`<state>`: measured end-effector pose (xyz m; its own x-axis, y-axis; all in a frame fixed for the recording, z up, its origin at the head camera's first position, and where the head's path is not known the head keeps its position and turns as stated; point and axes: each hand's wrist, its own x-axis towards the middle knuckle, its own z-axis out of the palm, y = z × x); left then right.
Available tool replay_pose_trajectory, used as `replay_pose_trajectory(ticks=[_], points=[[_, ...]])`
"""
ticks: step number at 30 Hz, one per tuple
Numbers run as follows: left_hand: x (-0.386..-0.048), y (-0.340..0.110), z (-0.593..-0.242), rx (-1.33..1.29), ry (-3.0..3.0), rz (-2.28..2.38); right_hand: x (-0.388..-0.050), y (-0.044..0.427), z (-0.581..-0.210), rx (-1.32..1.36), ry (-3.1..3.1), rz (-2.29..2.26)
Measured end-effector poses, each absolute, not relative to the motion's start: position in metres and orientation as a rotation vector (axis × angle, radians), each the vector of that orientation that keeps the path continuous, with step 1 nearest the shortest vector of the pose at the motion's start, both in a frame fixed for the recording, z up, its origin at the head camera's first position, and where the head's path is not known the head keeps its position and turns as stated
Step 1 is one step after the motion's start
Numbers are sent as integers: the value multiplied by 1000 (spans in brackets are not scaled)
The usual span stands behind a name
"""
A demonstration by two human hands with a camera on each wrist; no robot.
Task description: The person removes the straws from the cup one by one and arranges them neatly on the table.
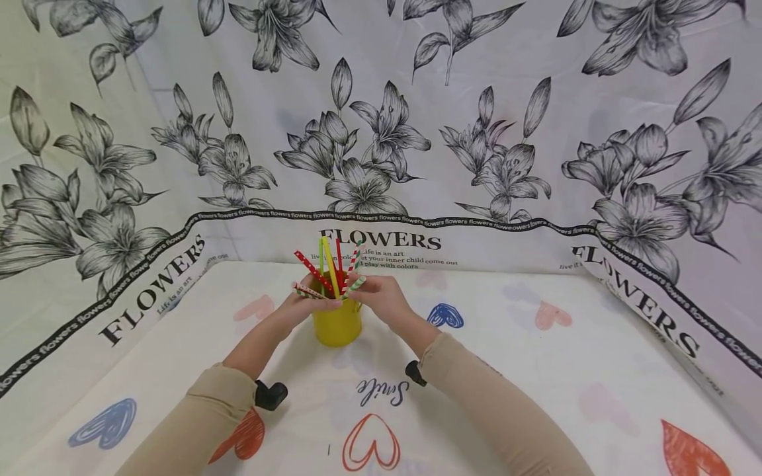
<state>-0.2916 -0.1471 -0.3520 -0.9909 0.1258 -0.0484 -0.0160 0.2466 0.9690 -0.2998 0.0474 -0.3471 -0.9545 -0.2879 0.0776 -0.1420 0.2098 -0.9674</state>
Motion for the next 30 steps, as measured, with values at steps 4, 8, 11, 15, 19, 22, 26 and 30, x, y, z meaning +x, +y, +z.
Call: replay_pose_trajectory(ticks=[4,8,11,15,19,22,26,30], points=[[-291,-147,-352,97,2387,1855,-299,47,-349,-401,2337,-1862],[-290,-148,-354,90,2401,1841,-298,47,-351,-407,2318,-1878],[-290,-148,-354,94,2416,1840,-298,47,-352,-423,2314,-1890],[-290,-147,-353,82,2422,1847,-297,48,-349,-436,2317,-1901],[-290,-146,-352,68,2412,1856,-297,51,-345,-447,2325,-1907],[-290,-146,-352,78,2404,1856,-295,56,-341,-423,2352,-1911],[-291,-147,-353,82,2396,1859,-294,66,-337,-374,2399,-1915],[-291,-147,-353,83,2385,1881,-293,76,-331,-360,2406,-1944]])
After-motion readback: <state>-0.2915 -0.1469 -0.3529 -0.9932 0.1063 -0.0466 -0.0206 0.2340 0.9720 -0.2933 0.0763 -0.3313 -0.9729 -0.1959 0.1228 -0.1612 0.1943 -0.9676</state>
